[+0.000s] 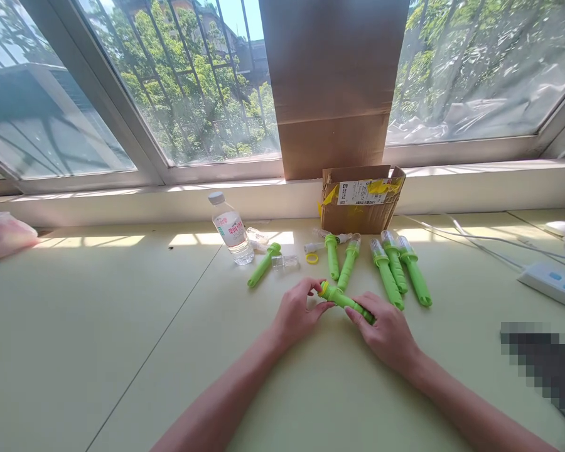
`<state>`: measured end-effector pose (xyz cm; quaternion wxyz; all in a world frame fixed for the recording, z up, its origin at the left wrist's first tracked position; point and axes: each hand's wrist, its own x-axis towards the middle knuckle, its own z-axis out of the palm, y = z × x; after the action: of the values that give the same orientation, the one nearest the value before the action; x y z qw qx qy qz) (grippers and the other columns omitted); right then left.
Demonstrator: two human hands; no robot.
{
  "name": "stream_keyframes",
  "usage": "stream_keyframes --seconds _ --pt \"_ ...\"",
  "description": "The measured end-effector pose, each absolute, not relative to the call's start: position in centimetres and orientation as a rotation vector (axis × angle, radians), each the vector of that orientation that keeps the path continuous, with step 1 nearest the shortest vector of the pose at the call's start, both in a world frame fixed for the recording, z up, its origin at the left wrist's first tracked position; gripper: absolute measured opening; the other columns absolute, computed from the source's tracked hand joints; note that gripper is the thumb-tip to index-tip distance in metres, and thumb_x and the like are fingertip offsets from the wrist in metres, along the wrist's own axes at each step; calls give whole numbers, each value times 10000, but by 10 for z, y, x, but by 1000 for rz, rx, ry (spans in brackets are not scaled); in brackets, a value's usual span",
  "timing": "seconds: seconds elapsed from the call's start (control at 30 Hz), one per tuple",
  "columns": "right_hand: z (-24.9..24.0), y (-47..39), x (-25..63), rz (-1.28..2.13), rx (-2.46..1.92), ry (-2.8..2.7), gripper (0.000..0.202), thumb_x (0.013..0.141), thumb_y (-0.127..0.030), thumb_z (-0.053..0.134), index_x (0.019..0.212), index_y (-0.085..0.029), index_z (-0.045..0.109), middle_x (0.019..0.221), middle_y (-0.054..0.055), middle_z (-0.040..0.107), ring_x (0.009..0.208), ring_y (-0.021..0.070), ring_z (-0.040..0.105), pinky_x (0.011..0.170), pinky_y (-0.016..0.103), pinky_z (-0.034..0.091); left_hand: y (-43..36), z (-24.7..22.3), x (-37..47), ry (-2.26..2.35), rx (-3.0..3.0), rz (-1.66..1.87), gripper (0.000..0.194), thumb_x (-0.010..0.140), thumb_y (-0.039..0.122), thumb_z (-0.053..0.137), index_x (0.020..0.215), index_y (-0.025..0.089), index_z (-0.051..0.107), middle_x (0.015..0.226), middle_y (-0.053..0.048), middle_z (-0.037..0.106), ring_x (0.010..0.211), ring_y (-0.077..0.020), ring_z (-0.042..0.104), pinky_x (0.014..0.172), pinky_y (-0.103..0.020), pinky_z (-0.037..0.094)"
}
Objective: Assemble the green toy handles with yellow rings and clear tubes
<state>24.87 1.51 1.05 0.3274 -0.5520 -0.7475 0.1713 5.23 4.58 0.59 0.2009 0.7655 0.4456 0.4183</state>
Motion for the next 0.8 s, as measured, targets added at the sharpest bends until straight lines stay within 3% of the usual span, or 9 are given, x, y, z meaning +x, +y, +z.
stream_keyframes --seconds 0.33,0.5,0.67,0.8 --pt "14 14 248 668 -1390 -1895 319 894 -385 430 983 -205 678 847 41 699 714 180 601 634 267 416 45 11 52 1237 2104 1143 348 705 387 711 894 217 473 1142 -51 648 884 -173 644 800 -361 532" --pt "12 17 250 656 -1430 -1927 354 836 -432 503 1057 -189 635 706 24 664 565 163 549 542 266 397 45 10 52 1215 2065 1139 294 734 360 690 863 208 474 1107 -60 664 896 -177 654 793 -350 540" --pt "9 18 249 611 -1420 -1991 287 802 -332 530 1056 -219 603 725 2 661 601 164 564 566 262 403 46 10 52 1222 2061 1148 258 752 329 676 847 204 471 1066 -58 680 911 -180 660 783 -335 541" --pt "11 17 248 679 -1414 -1947 258 818 -339 511 1025 -225 614 693 -4 658 571 158 557 546 256 406 46 10 52 1240 2073 1159 271 743 348 685 833 205 473 1042 -47 688 903 -180 659 778 -338 539"
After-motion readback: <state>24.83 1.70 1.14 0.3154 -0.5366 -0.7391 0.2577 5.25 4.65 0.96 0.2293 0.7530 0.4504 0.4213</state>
